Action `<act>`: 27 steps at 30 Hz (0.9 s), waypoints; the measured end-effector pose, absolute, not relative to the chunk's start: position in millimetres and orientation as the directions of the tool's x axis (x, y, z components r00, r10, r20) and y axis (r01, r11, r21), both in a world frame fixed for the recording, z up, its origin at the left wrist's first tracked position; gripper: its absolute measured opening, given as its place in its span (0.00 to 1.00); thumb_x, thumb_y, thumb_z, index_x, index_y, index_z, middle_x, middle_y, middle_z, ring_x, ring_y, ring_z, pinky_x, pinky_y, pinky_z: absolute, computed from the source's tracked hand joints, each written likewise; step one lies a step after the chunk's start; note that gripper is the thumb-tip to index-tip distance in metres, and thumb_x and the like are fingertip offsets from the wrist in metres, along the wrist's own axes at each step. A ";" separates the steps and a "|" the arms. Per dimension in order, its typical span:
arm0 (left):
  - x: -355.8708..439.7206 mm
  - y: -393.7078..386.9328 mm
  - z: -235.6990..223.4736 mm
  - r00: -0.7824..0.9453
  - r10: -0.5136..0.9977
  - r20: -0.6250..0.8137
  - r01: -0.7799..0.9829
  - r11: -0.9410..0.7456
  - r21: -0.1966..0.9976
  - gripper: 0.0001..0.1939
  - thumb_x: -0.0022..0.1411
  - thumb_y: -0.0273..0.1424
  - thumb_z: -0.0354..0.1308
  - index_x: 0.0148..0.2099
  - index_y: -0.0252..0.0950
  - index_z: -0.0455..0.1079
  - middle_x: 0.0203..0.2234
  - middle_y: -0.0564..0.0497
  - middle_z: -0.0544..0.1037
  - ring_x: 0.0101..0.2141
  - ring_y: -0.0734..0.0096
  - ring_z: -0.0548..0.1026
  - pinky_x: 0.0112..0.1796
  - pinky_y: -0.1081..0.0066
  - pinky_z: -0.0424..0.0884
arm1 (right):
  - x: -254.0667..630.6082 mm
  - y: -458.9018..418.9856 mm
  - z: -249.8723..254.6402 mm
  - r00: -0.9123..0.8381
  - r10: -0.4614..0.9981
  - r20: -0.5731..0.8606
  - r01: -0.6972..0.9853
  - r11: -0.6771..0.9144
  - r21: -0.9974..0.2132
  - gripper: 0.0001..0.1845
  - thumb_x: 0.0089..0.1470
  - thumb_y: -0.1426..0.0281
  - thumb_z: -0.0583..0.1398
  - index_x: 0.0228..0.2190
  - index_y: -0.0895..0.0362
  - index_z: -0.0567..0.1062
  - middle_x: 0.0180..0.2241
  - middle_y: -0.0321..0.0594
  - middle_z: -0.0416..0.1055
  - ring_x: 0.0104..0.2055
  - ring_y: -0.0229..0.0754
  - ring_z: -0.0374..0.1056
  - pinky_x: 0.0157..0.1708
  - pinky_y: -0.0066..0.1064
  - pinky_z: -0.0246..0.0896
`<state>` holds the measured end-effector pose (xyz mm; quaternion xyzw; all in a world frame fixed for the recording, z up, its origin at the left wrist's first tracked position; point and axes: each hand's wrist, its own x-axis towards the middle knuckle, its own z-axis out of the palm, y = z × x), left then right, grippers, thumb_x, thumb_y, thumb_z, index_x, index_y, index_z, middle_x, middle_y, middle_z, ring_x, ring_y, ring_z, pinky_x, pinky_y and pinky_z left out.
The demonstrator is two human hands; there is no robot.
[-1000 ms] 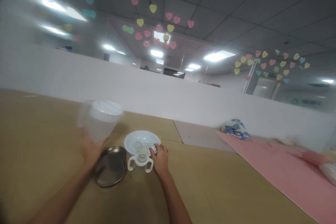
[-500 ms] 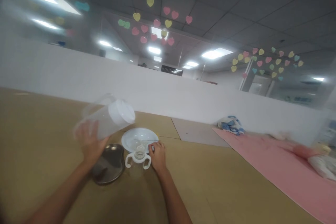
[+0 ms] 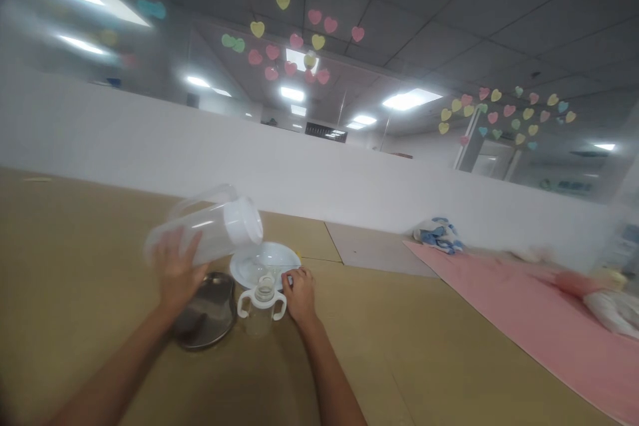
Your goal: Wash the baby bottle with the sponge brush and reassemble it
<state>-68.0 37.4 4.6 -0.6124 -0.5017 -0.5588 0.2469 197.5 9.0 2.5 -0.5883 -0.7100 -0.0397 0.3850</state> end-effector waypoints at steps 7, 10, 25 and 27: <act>-67.1 35.7 5.1 -0.081 0.323 0.943 0.909 -0.364 0.203 0.32 0.55 0.27 0.55 0.62 0.44 0.53 0.63 0.46 0.48 0.61 0.47 0.45 0.57 0.45 0.43 | 197.5 7.5 5.9 -0.018 0.822 0.570 0.864 0.299 -0.404 0.14 0.57 0.68 0.51 0.29 0.57 0.75 0.34 0.42 0.74 0.43 0.44 0.62 0.44 0.32 0.51; -66.9 37.0 4.3 -0.076 0.317 0.945 0.911 -0.363 0.195 0.32 0.55 0.27 0.55 0.62 0.44 0.53 0.63 0.46 0.48 0.61 0.47 0.45 0.57 0.45 0.43 | 197.9 8.4 5.1 -0.023 0.819 0.573 0.866 0.303 -0.399 0.14 0.57 0.68 0.51 0.29 0.57 0.75 0.34 0.42 0.73 0.42 0.43 0.62 0.44 0.31 0.51; -65.7 34.1 5.9 -0.081 0.338 0.938 0.905 -0.370 0.211 0.32 0.55 0.26 0.54 0.61 0.46 0.54 0.63 0.47 0.49 0.61 0.47 0.45 0.57 0.45 0.44 | 197.6 8.4 3.7 -0.029 0.806 0.591 0.878 0.303 -0.371 0.15 0.57 0.68 0.50 0.29 0.57 0.76 0.34 0.42 0.73 0.43 0.43 0.62 0.44 0.31 0.50; -65.5 33.8 6.2 -0.085 0.348 0.934 0.897 -0.382 0.224 0.31 0.55 0.27 0.54 0.61 0.46 0.55 0.62 0.47 0.50 0.61 0.47 0.46 0.57 0.45 0.44 | 197.5 8.0 4.5 -0.033 0.814 0.580 0.879 0.299 -0.371 0.15 0.58 0.68 0.50 0.29 0.57 0.75 0.34 0.42 0.73 0.42 0.44 0.62 0.44 0.31 0.50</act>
